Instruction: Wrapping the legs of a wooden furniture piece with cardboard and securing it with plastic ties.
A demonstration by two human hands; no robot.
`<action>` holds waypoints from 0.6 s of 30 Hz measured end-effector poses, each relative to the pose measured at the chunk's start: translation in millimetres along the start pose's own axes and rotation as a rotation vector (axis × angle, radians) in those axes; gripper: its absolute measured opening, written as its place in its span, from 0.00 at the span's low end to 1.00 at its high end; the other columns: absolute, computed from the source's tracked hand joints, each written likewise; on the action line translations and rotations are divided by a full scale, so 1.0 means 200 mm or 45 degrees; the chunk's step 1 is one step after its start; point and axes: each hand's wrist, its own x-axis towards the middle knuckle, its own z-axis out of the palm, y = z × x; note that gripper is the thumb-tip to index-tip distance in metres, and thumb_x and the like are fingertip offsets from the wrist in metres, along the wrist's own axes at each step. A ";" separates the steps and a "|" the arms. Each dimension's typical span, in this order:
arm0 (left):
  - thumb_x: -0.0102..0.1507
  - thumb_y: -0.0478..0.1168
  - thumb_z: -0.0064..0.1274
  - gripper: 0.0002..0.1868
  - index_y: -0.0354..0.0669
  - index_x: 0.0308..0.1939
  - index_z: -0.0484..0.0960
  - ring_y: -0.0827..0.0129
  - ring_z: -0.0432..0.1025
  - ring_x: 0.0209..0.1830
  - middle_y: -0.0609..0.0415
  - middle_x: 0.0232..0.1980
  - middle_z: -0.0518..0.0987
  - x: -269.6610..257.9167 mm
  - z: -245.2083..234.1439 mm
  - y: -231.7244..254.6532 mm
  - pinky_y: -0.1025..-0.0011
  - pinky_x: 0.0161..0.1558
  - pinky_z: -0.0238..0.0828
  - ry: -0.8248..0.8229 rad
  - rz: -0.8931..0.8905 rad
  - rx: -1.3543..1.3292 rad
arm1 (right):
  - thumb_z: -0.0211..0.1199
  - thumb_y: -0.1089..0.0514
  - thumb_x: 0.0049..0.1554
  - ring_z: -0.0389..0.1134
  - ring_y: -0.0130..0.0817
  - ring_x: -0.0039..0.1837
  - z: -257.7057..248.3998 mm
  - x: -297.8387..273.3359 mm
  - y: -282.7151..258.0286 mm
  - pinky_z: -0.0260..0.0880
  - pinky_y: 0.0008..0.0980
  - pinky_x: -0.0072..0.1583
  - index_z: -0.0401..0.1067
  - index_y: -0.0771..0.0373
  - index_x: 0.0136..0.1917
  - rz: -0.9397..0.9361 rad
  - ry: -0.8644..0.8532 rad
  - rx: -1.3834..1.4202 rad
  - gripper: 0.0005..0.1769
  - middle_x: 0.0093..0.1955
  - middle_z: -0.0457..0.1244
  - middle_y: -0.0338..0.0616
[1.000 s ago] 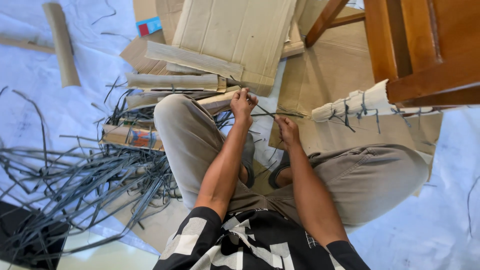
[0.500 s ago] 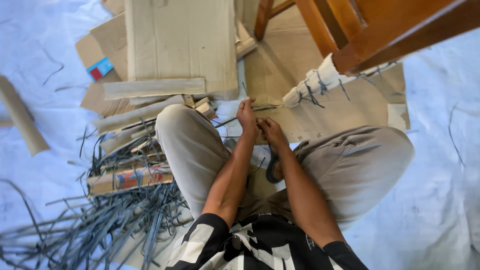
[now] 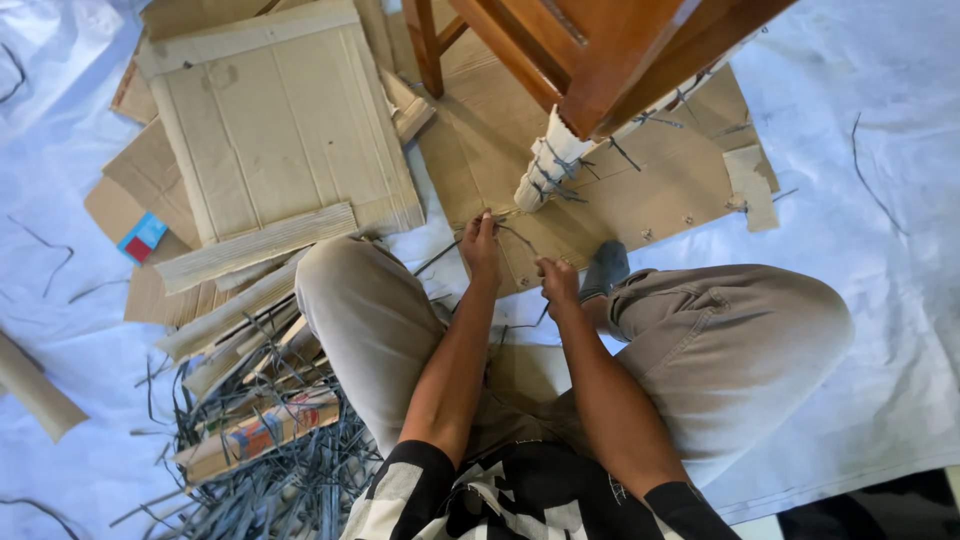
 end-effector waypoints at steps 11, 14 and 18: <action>0.65 0.39 0.58 0.19 0.35 0.59 0.81 0.71 0.70 0.48 0.52 0.47 0.79 0.23 0.10 -0.22 0.69 0.53 0.68 -0.394 0.255 0.359 | 0.62 0.53 0.52 0.55 0.29 0.29 -0.15 0.51 0.12 0.52 0.25 0.31 0.73 0.62 0.35 0.216 0.553 0.739 0.11 0.26 0.55 0.42; 0.69 0.46 0.56 0.22 0.40 0.64 0.79 0.58 0.70 0.62 0.42 0.59 0.79 0.34 0.16 -0.26 0.55 0.63 0.67 -0.435 0.166 0.473 | 0.60 0.56 0.57 0.57 0.30 0.28 -0.15 0.53 0.04 0.57 0.28 0.29 0.71 0.62 0.42 0.095 0.596 0.832 0.07 0.32 0.61 0.44; 0.71 0.57 0.55 0.29 0.48 0.71 0.73 0.50 0.62 0.75 0.45 0.71 0.72 0.53 0.19 -0.33 0.43 0.69 0.58 -0.378 -0.101 0.528 | 0.69 0.57 0.56 0.71 0.32 0.35 -0.07 1.05 0.47 0.68 0.29 0.32 0.75 0.64 0.54 0.019 0.415 0.649 0.14 0.41 0.70 0.45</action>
